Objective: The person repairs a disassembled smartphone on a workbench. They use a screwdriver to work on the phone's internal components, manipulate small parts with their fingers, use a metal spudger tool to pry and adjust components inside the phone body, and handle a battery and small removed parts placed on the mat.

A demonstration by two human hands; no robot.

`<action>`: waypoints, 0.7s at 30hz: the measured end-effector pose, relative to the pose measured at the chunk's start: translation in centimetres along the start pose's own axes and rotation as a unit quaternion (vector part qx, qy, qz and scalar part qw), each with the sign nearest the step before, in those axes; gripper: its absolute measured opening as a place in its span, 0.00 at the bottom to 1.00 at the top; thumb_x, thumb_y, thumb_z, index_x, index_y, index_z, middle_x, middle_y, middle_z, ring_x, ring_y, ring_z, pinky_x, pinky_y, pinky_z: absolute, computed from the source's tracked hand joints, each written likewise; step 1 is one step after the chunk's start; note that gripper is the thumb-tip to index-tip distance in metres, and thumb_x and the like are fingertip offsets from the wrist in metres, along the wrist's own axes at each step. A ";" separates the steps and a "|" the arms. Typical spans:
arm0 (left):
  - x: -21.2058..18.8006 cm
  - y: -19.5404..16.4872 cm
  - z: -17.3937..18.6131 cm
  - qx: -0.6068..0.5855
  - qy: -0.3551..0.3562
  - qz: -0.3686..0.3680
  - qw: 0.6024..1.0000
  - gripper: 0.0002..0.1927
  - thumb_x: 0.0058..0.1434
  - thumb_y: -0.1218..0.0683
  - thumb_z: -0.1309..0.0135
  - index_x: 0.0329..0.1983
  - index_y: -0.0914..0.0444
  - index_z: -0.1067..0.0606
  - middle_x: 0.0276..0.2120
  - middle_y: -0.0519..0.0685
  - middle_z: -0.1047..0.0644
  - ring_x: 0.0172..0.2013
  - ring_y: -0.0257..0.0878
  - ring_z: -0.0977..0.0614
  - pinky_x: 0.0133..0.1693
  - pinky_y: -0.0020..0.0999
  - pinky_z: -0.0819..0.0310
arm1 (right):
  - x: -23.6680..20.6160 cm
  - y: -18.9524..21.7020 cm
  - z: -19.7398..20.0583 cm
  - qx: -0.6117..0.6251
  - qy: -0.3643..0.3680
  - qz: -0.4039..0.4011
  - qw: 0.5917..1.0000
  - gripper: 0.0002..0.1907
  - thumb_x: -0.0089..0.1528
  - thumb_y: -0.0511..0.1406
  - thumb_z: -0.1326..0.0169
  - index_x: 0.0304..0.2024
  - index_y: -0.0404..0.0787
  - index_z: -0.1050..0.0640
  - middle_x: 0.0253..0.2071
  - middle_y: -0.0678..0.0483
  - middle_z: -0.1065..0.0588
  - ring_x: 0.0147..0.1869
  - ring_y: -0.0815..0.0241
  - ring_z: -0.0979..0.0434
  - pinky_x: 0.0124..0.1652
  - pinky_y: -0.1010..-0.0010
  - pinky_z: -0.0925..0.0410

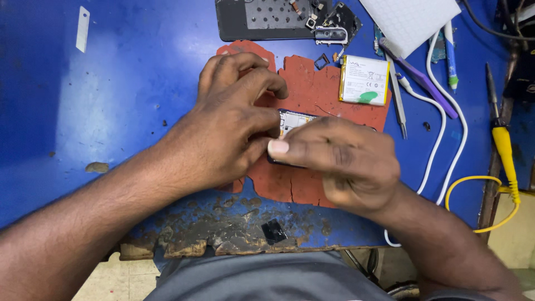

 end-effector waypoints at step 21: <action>0.0 0.2 -0.1 -0.012 0.009 0.002 1.000 0.07 0.50 0.60 0.37 0.34 0.64 0.19 0.55 0.54 0.28 0.63 0.56 0.34 0.65 0.55 0.45 | -1.0 -1.5 0.5 0.032 -0.043 -0.031 0.998 0.29 0.52 0.14 0.51 0.51 0.39 0.22 0.42 0.50 0.24 0.45 0.59 0.20 0.41 0.71 0.25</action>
Point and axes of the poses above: each hand's wrist, its own x-axis towards the middle knuckle, its own z-axis out of the back of the hand, y = z × x, the point moved 6 cm from there along x, towards the middle knuckle
